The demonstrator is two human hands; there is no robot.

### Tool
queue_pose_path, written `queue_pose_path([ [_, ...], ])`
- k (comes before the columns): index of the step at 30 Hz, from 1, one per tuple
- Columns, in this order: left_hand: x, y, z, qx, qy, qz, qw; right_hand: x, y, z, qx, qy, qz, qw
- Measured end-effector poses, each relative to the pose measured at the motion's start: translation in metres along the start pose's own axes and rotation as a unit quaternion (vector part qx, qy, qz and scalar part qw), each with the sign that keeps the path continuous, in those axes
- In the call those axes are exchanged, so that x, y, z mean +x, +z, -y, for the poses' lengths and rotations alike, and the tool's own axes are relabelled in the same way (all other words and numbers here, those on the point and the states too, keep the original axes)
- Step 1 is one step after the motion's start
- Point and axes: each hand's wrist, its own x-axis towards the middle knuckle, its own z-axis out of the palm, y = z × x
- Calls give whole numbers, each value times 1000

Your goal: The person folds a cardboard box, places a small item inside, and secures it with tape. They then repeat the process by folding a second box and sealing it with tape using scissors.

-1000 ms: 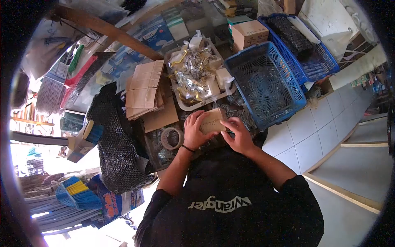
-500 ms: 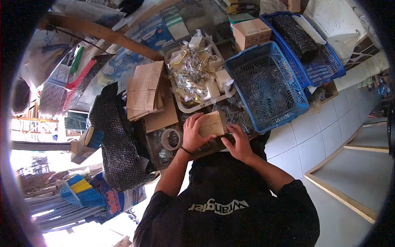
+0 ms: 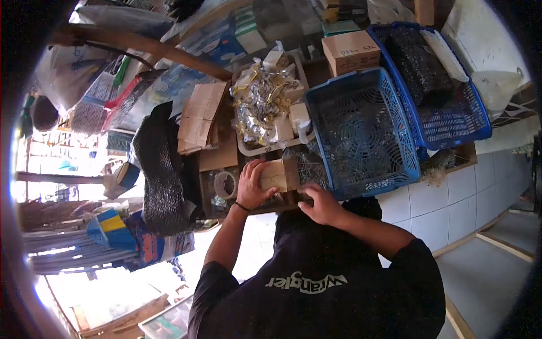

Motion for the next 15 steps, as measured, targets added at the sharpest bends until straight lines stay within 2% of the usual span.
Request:
queue_pose_path([
  [4,-6,3,2,0,-6,-22,1000,1,2,23,1,-30,-60,998],
  [6,-5,1,4,1,1,-2,1000,6,0,44,-9,-30,-72,997],
  [9,-5,-7,0,-6,-1,30,1000,11,7,54,-119,-23,-63,991],
  [15,-9,-14,11,-58,12,60,996,20,22,68,-228,0,-99,968],
])
